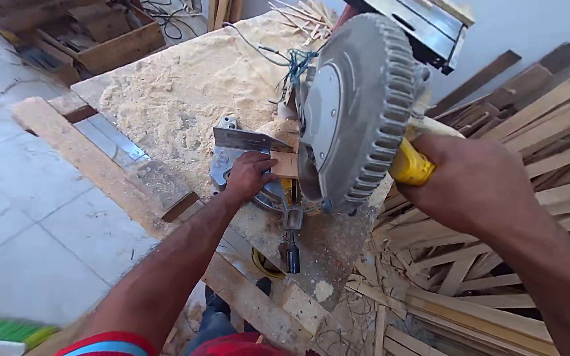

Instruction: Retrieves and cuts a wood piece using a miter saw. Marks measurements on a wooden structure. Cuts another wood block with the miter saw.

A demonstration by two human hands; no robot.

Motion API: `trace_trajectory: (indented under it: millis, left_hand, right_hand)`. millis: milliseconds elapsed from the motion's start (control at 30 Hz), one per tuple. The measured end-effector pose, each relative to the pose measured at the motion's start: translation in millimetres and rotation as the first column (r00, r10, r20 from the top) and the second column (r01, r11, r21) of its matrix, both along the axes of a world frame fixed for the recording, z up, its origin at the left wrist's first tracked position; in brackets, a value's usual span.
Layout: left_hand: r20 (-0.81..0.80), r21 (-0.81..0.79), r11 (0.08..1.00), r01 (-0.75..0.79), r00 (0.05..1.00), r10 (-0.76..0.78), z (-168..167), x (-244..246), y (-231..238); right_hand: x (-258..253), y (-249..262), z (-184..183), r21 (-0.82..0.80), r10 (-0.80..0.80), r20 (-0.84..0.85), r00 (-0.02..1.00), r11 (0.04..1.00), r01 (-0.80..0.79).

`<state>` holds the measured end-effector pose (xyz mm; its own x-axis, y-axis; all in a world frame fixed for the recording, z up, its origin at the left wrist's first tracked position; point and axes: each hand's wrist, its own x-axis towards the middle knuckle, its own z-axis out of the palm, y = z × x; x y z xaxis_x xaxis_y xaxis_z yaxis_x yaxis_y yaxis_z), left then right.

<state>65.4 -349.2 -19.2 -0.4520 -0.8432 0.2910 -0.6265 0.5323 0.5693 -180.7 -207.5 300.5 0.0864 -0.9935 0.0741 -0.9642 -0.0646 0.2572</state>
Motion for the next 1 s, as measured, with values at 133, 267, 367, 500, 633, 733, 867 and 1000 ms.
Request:
trace_trajectory:
  millis: [133, 267, 367, 500, 633, 733, 867, 1000]
  left_hand:
    - [0.025, -0.028, 1.0, 0.002, 1.0, -0.001, -4.6, -1.0, -1.3]
    - [0.022, -0.076, 0.997, 0.011, 1.0, -0.009, -6.9, -1.1, -2.1]
    - [0.025, -0.072, 0.997, 0.008, 1.0, -0.006, -6.2, -1.2, -1.4]
    - [0.041, -0.068, 0.998, 0.019, 0.999, -0.016, -5.0, -0.4, -2.0]
    - [0.038, -0.063, 0.998, 0.015, 0.999, -0.013, -5.2, -0.5, -2.1]
    - [0.04, -0.066, 0.998, 0.01, 0.999, -0.007, -6.2, -1.2, -2.0]
    - [0.068, -0.01, 1.0, 0.027, 0.997, -0.026, -0.5, -0.6, -1.6]
    - [0.066, 0.001, 1.0, 0.017, 0.998, -0.017, -2.6, -2.0, -2.4]
  right_hand:
    - [-2.5, 9.4, -17.0, -0.068, 0.073, 0.013, 0.997, 0.995, -0.072]
    - [-2.9, 14.4, -28.4, -0.098, 0.09, 0.0, 0.996, 0.991, -0.089]
    - [-2.7, 16.1, -33.5, -0.105, 0.078, 0.001, 0.997, 0.992, -0.077]
    - [-2.0, 18.3, -39.2, -0.113, 0.081, -0.003, 0.997, 0.99, -0.08]
    - [-3.0, 20.1, -44.7, -0.135, 0.104, -0.013, 0.994, 0.985, -0.105]
    - [-2.9, 20.9, -46.4, -0.137, 0.101, -0.01, 0.995, 0.985, -0.101]
    - [-3.4, 21.6, -47.5, -0.141, 0.108, -0.016, 0.994, 0.984, -0.109]
    - [-3.5, 22.4, -49.4, -0.153, 0.117, -0.017, 0.993, 0.981, -0.118]
